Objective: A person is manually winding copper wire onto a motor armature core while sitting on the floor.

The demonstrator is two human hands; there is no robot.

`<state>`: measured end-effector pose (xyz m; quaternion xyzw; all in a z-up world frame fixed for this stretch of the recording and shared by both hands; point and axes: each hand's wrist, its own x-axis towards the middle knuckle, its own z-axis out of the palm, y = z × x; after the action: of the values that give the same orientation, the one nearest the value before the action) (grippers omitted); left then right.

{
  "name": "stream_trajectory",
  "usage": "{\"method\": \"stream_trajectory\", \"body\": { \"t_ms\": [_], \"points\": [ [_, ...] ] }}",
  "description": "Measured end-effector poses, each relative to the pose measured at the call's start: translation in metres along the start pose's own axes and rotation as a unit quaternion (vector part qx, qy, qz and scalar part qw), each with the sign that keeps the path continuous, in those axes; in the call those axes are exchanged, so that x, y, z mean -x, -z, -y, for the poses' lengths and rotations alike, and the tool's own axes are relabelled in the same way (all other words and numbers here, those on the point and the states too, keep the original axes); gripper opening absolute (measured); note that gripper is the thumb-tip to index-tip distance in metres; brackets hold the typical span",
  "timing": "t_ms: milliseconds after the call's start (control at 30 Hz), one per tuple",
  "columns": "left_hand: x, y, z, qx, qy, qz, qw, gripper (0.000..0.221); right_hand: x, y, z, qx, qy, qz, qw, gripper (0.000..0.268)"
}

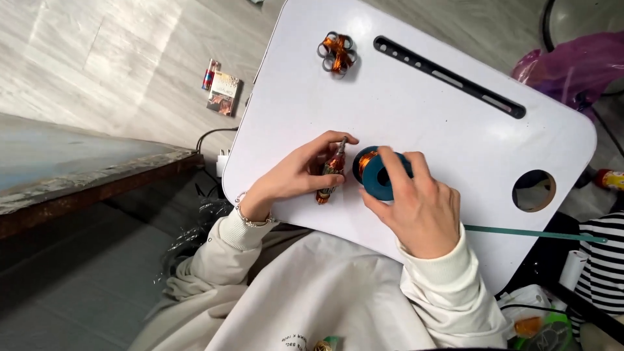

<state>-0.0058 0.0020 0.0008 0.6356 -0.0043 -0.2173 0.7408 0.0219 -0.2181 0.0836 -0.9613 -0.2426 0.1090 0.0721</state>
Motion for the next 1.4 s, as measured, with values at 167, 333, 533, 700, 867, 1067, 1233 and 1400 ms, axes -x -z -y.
{"method": "stream_trajectory", "body": {
  "t_ms": [167,333,533,700,867,1067,1233,1400],
  "points": [
    [-0.001,0.001,0.004,0.058,-0.018,0.008,0.998,0.054,-0.006,0.004,0.008,-0.015,-0.032,0.005,0.999,0.069],
    [-0.003,-0.002,0.025,0.025,-0.060,-0.067,0.996,0.057,-0.010,0.014,0.005,-0.114,0.029,0.086,0.989,0.065],
    [-0.001,-0.011,0.010,0.015,-0.105,-0.108,0.988,0.048,-0.001,0.001,-0.001,-0.051,0.015,0.031,0.998,0.071],
    [-0.002,-0.019,0.011,0.036,-0.116,-0.108,0.987,0.034,-0.003,0.008,0.004,-0.059,-0.027,0.010,0.998,0.073],
    [-0.002,-0.017,0.025,0.018,-0.129,-0.119,0.984,0.051,0.000,0.000,0.004,-0.039,-0.045,0.005,0.998,0.077],
    [0.002,-0.014,0.022,0.066,-0.097,-0.119,0.986,0.048,0.000,-0.003,0.007,-0.010,-0.084,-0.016,0.996,0.081],
    [0.000,-0.015,0.018,0.113,-0.089,-0.107,0.984,0.037,-0.002,0.003,0.010,-0.010,-0.110,-0.015,0.994,0.081],
    [-0.002,-0.013,0.034,0.128,-0.082,-0.123,0.981,0.047,-0.001,0.001,0.006,-0.085,-0.075,0.001,0.994,0.075]
  ]
}}
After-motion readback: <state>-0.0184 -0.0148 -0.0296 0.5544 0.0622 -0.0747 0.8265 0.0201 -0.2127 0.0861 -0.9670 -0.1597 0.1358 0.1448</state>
